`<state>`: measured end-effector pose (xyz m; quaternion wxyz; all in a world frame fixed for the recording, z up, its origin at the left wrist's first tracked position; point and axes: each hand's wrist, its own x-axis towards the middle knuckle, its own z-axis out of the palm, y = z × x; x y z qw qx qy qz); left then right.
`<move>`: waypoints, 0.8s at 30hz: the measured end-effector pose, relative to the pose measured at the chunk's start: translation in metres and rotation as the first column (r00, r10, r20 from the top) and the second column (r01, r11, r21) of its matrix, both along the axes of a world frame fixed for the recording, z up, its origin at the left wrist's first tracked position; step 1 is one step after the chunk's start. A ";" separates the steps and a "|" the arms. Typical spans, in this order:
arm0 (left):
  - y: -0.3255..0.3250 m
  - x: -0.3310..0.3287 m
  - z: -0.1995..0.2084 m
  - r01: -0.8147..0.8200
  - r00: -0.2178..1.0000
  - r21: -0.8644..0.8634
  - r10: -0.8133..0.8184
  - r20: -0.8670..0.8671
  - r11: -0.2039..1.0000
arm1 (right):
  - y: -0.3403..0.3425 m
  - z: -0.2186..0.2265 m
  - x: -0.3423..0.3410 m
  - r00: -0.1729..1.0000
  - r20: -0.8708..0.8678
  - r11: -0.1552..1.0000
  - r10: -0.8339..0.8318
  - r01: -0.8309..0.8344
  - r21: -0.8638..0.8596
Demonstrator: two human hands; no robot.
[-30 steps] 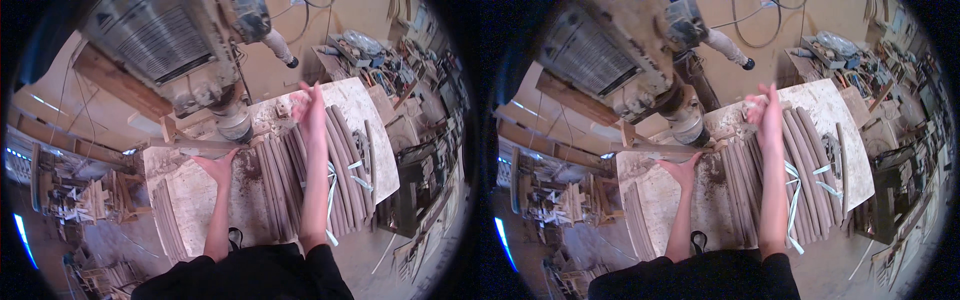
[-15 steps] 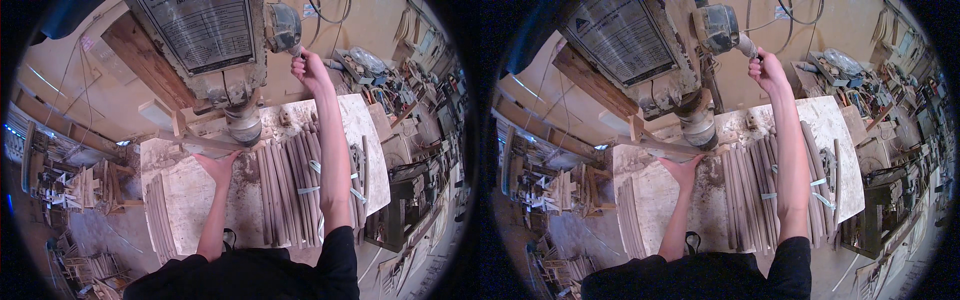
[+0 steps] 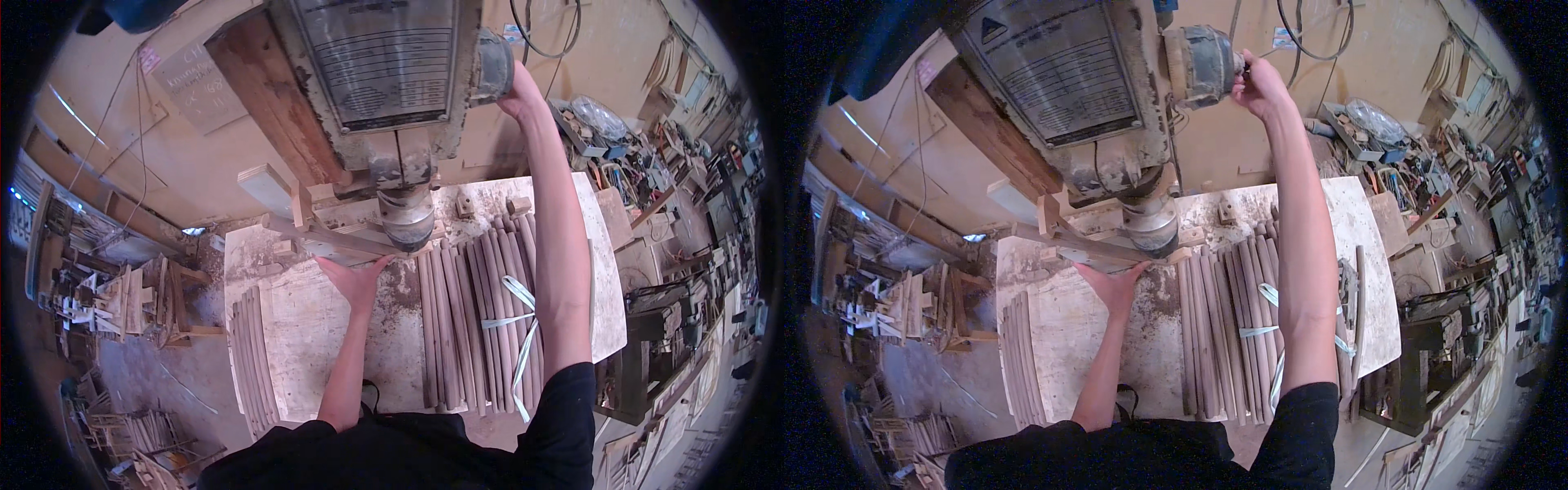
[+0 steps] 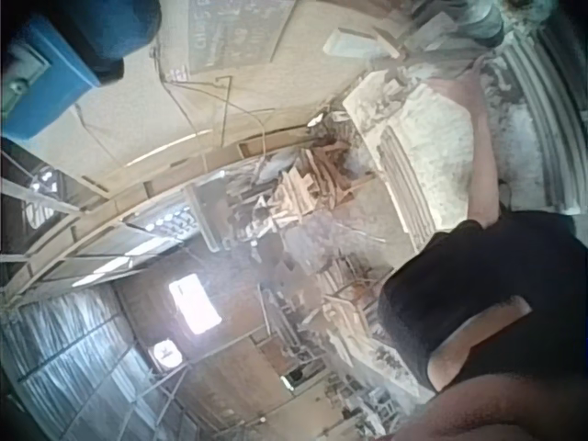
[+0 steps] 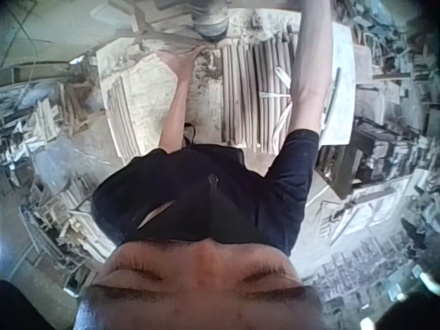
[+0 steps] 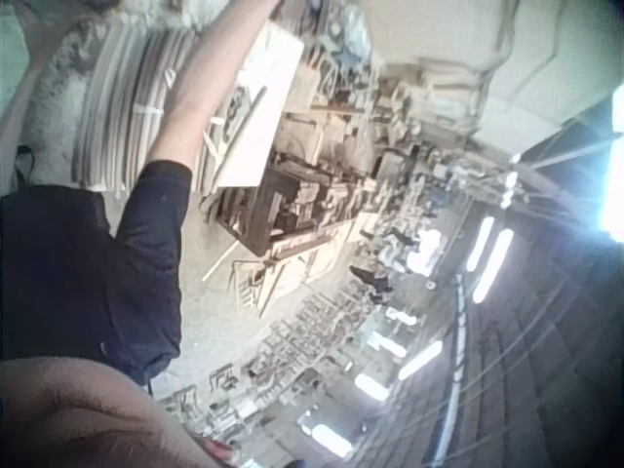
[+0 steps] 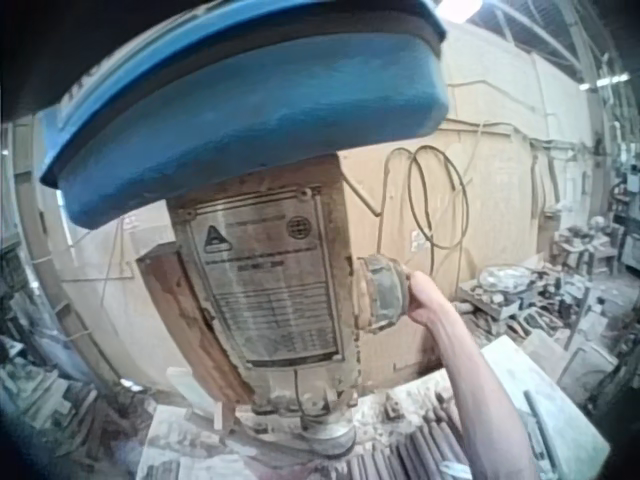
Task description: The person drills holes into wooden rods by placing each rod into a fixture on a drill press, pulling the lever to drill holes, and laying the drilled rods on the workbench.
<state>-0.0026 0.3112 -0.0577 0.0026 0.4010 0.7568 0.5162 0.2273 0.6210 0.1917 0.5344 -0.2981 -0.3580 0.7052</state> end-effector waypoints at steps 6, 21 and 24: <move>0.000 -0.011 -0.019 -0.002 0.999 0.017 0.003 -0.049 1.000 | -0.006 0.020 -0.004 0.998 0.059 0.993 -0.011 0.004 0.121; -0.001 -0.004 0.001 0.013 0.997 -0.072 -0.008 0.071 0.997 | 0.016 0.064 0.010 0.842 0.493 0.960 -0.218 0.094 0.265; 0.000 -0.010 -0.002 -0.037 0.999 -0.059 0.038 0.013 0.998 | 0.022 0.069 0.011 0.827 0.511 0.941 -0.235 0.061 0.334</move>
